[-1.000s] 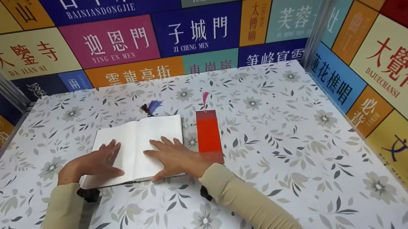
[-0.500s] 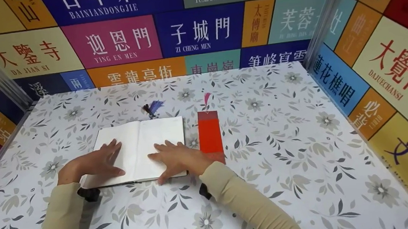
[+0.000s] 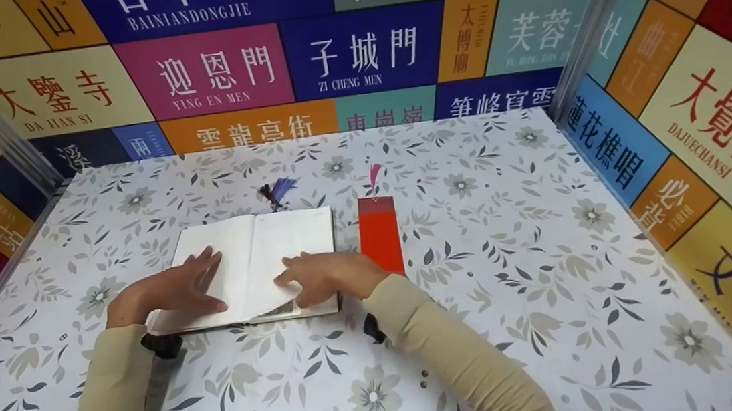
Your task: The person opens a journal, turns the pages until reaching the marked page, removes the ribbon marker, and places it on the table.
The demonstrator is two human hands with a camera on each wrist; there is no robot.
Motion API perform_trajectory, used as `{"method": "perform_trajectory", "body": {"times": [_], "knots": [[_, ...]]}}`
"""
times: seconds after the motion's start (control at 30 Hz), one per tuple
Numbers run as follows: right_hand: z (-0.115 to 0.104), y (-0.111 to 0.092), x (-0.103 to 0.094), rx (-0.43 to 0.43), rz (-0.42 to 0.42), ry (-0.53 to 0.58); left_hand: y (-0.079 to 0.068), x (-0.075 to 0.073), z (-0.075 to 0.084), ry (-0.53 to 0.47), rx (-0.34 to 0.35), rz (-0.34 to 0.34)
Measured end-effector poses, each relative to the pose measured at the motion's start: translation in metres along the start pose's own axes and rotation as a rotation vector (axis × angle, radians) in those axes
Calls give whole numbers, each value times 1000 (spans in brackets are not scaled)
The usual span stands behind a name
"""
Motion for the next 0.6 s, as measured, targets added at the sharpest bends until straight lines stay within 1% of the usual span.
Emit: {"method": "perform_trajectory", "body": {"times": [0.13,0.2,0.27,0.37,0.43,0.5,0.6], "knots": [[1,-1,-4,-10,14,-55,-3,1,0,-4,5,-16],[2,-1,-9,-4,35,-82,-4,1,-1,2,8,-15],[5,-3,-15,10,69,-96,-4,-1,0,5,14,-7],[11,-7,-25,19,149,-108,-3,-3,2,20,28,1],[17,-11,-31,31,214,-94,-1,-3,4,26,30,-4],[25,-14,-37,48,297,-48,0,-3,5,28,31,-6],[38,-16,-41,72,422,81,-1,-1,4,25,23,-6]]}}
Point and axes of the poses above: each hand's wrist, its own y-axis towards the middle knuckle, its own x-axis out of the palm, z = x × y, the point moved 9 cm from there along y, towards the middle knuckle, and after that the axes turned 3 degrees about y, right-handed, at the moved point
